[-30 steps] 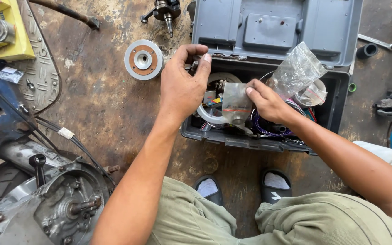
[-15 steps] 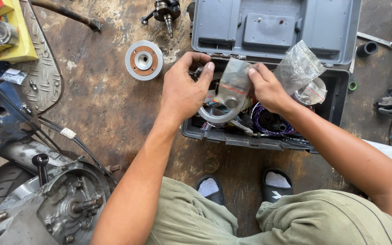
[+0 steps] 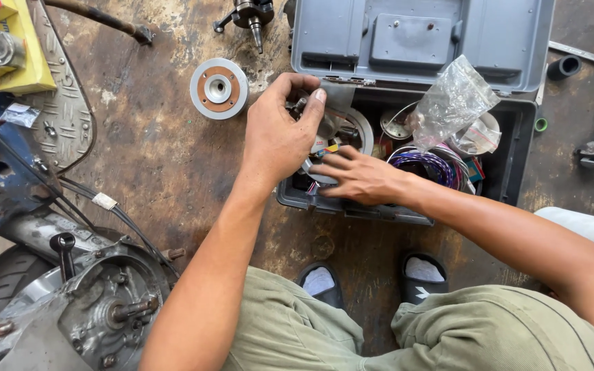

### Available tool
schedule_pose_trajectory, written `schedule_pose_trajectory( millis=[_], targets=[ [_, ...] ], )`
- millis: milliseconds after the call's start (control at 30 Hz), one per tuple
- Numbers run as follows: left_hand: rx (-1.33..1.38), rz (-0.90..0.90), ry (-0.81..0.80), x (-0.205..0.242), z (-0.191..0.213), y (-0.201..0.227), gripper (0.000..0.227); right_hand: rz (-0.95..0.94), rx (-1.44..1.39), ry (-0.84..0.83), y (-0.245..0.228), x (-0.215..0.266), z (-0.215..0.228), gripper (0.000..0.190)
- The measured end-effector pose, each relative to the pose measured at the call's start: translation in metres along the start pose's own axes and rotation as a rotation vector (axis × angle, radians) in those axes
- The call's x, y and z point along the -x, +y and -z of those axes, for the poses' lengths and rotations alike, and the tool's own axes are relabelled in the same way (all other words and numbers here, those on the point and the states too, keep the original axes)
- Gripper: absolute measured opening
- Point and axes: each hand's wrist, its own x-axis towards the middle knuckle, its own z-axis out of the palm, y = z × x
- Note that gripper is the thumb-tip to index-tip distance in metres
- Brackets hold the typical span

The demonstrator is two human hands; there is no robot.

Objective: The person retrieves a small box and a metal component from a toolbox, then applies a substance from a tube onto the component. They proceed to assemble the component with a gear and other mechanical parts on the floor, using a metal bar to assist in the process.

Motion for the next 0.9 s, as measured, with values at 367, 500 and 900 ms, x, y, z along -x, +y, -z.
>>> schedule_pose_trajectory(
  millis=[367,500,900],
  targets=[
    [-0.004,-0.135,0.014,0.008,0.007,0.007,0.017,-0.096,-0.105,-0.135,0.017,-0.005,0.002,0.034],
    [-0.013,-0.279,-0.001,0.005,0.004,0.005,0.014,-0.167,-0.152,-0.008,0.032,-0.019,0.044,0.010],
    [-0.025,-0.266,0.026,0.010,0.002,0.007,0.014,-0.302,-0.232,0.054,0.029,-0.021,0.062,0.025]
  ],
)
